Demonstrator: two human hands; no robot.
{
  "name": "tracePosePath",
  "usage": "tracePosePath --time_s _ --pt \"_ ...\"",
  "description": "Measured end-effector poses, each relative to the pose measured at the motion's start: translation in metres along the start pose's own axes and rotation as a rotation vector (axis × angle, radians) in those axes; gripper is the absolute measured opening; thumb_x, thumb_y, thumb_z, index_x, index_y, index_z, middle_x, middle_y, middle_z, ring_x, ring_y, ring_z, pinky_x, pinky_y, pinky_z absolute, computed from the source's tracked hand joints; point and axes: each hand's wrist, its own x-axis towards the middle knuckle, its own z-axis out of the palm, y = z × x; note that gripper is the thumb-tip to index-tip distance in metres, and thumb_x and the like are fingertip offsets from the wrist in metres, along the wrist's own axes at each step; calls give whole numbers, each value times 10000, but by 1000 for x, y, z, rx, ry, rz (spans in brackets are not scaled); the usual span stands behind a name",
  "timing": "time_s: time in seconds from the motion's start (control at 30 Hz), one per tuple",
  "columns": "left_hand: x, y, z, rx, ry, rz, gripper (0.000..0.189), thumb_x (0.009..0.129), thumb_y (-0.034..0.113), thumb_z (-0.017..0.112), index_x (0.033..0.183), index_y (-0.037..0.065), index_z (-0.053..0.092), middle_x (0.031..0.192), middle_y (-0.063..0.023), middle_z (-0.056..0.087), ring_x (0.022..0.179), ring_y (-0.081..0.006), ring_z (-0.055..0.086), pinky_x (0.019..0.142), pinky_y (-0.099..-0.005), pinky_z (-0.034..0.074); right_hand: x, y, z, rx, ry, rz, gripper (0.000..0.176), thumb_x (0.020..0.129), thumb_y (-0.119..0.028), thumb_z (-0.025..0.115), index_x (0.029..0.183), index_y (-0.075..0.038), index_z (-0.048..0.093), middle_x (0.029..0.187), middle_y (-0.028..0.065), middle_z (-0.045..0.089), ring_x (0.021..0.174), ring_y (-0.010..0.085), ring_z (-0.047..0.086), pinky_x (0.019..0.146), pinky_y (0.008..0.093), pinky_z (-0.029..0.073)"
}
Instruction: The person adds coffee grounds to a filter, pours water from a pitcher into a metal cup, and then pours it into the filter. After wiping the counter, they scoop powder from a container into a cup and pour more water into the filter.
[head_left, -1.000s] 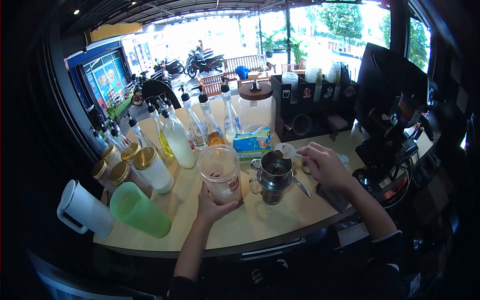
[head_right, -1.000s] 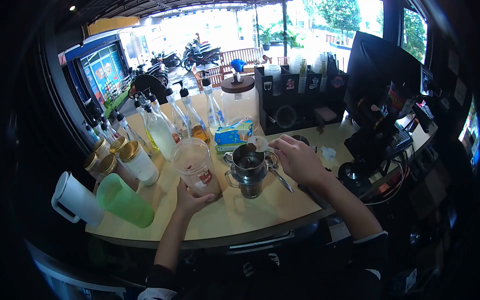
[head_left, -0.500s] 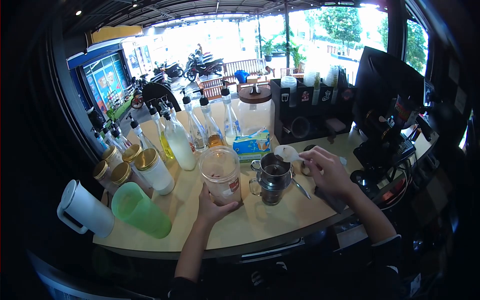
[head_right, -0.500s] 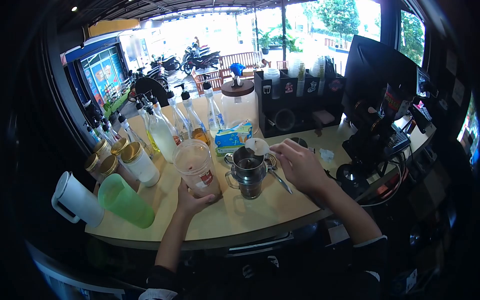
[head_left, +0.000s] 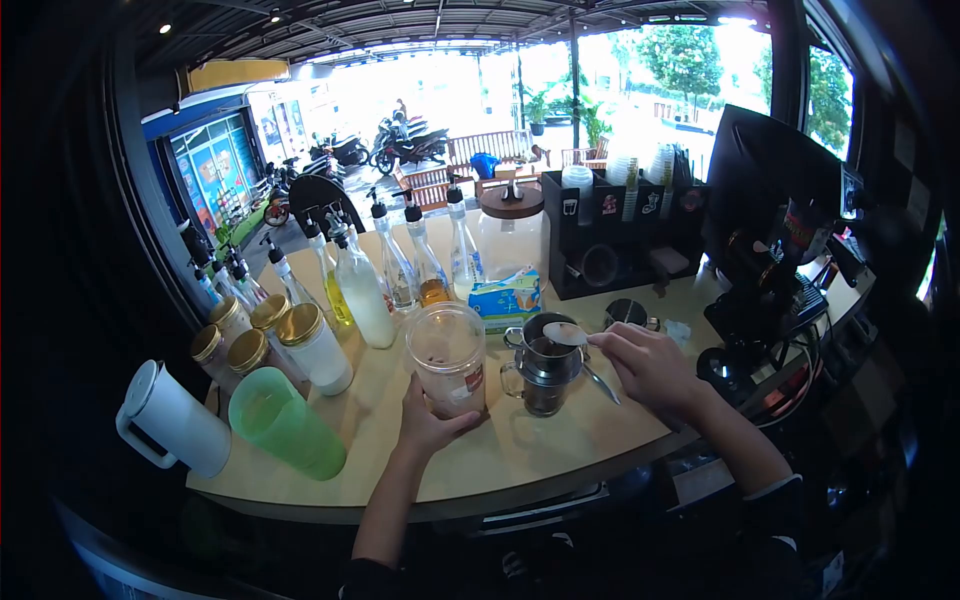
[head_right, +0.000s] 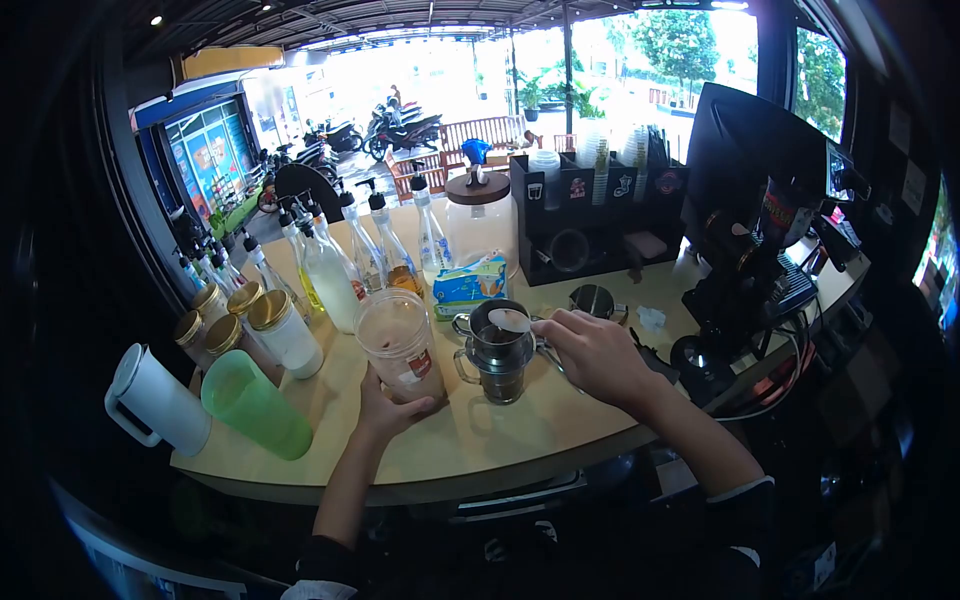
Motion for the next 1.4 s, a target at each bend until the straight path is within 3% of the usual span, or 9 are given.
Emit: tracePosePath --time_s 0.2,0.43,0.53,0.63,0.67,0.9,1.03,1.23,1.4 --pt "0 8 -2 42 -2 39 995 525 263 906 1314 -12 366 1221 -192 567 1146 -317 568 979 -413 467 21 -11 -9 22 15 -35 276 780 -21 610 1049 -79 583 896 61 598 820 258 632 678 364 523" --pt "-1 25 -6 91 -14 1 998 529 265 900 1325 -12 366 1229 -194 559 1152 -310 564 985 -407 463 77 -48 -7 61 83 -261 296 740 -23 614 1033 -57 584 896 68 583 884 251 624 747 364 518" --pt "-2 16 -6 53 -20 -16 982 519 231 900 1320 -5 382 1236 -176 556 1158 -285 556 989 -393 459 99 -62 8 -238 25 -450 198 767 -113 628 964 -105 617 891 3 606 912 161 622 818 338 466" --pt "-2 13 -7 53 -16 6 966 514 198 900 1315 -1 398 1241 -156 556 1162 -263 552 987 -382 459 117 -78 19 -424 -104 -539 187 757 -113 642 943 -137 644 847 -22 610 928 140 606 862 328 440" --pt "-2 14 -7 48 -17 19 957 520 203 898 1313 -2 402 1238 -155 558 1156 -265 557 981 -383 463 121 -81 28 -474 -114 -557 89 778 -139 637 866 -149 650 843 -40 621 945 128 605 916 350 414" --pt "-2 15 -11 28 -26 34 920 524 217 897 1287 6 427 1227 -153 564 1136 -260 572 973 -387 466 134 -96 45 -577 -127 -664 85 791 -143 639 876 -139 648 859 -37 626 1017 146 591 1094 467 302" --pt "-2 10 -9 11 -14 52 895 519 209 896 1260 16 431 1203 -135 557 1126 -248 567 954 -379 471 132 -94 49 -547 -118 -654 90 781 -144 644 871 -136 643 893 -30 620 1060 147 573 1118 484 274" --pt "-1 13 -8 80 21 67 887 500 169 896 1236 25 422 1199 -123 513 1134 -244 543 933 -377 478 126 -86 42 -364 -147 -594 164 771 -140 649 935 -128 647 1084 0 610 1170 165 518 1133 502 250" --pt "-1 4 -8 66 21 31 884 511 131 893 1245 23 413 1211 -129 511 1145 -255 538 947 -379 479 112 -74 39 -70 37 -520 185 774 -103 649 959 -101 639 1165 57 597 1185 217 510 1110 498 288"
